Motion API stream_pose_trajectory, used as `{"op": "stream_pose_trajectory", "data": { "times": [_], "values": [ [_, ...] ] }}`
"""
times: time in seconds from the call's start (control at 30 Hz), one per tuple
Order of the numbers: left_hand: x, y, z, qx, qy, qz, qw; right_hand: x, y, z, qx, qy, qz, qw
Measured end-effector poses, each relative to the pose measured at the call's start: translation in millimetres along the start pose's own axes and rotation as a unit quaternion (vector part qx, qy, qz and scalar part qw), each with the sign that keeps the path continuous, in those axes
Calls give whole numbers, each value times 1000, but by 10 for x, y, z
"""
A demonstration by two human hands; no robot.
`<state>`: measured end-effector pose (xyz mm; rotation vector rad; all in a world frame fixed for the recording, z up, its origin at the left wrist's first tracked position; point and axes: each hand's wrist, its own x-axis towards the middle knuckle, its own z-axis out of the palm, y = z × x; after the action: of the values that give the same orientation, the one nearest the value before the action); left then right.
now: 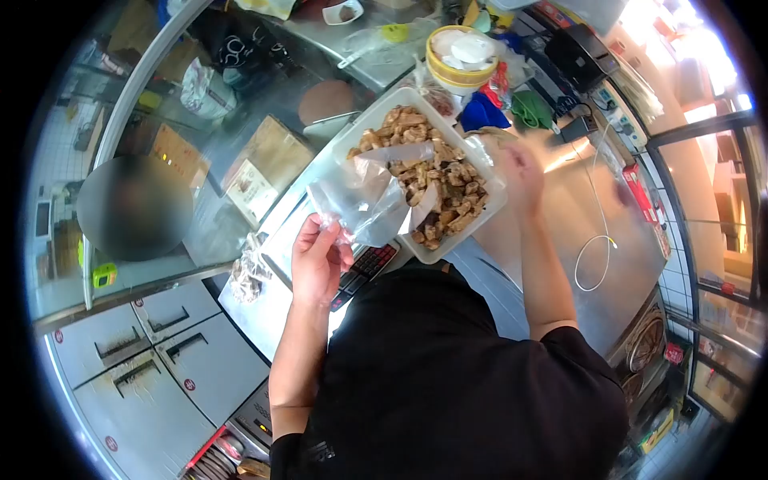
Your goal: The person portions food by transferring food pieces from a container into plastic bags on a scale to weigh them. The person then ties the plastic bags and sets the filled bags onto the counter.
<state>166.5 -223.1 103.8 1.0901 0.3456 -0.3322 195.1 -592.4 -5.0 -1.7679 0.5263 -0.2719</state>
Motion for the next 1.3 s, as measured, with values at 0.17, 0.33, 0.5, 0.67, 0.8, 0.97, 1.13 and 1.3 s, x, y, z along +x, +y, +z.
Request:
{"op": "stream_pose_trajectory", "data": {
  "times": [0.17,0.33,0.5,0.67,0.8,0.97,1.13,1.3],
  "values": [
    [-241,7,-399,-71,26,-8,997,-597,-516,862,171,-430,58,885],
    [-333,-108,-868,-26,76,-31,996,-907,-694,1661,289,-571,257,724],
    [-556,-172,-1329,-101,83,-1,991,-1165,-778,2023,180,-566,174,785],
    [-786,-274,-1452,17,237,171,956,-1387,-775,2215,170,-513,185,821],
    [-874,-371,-1482,183,178,179,950,-1701,-771,2369,170,-466,163,853],
    [-755,-414,-1336,294,107,159,936,-2113,-711,2521,191,-479,156,843],
    [-745,-645,-1607,88,73,65,991,-2220,-670,2336,153,-459,176,857],
    [-736,-773,-2037,-306,7,45,951,-2135,-538,2153,441,-353,322,760]
  ]
}}
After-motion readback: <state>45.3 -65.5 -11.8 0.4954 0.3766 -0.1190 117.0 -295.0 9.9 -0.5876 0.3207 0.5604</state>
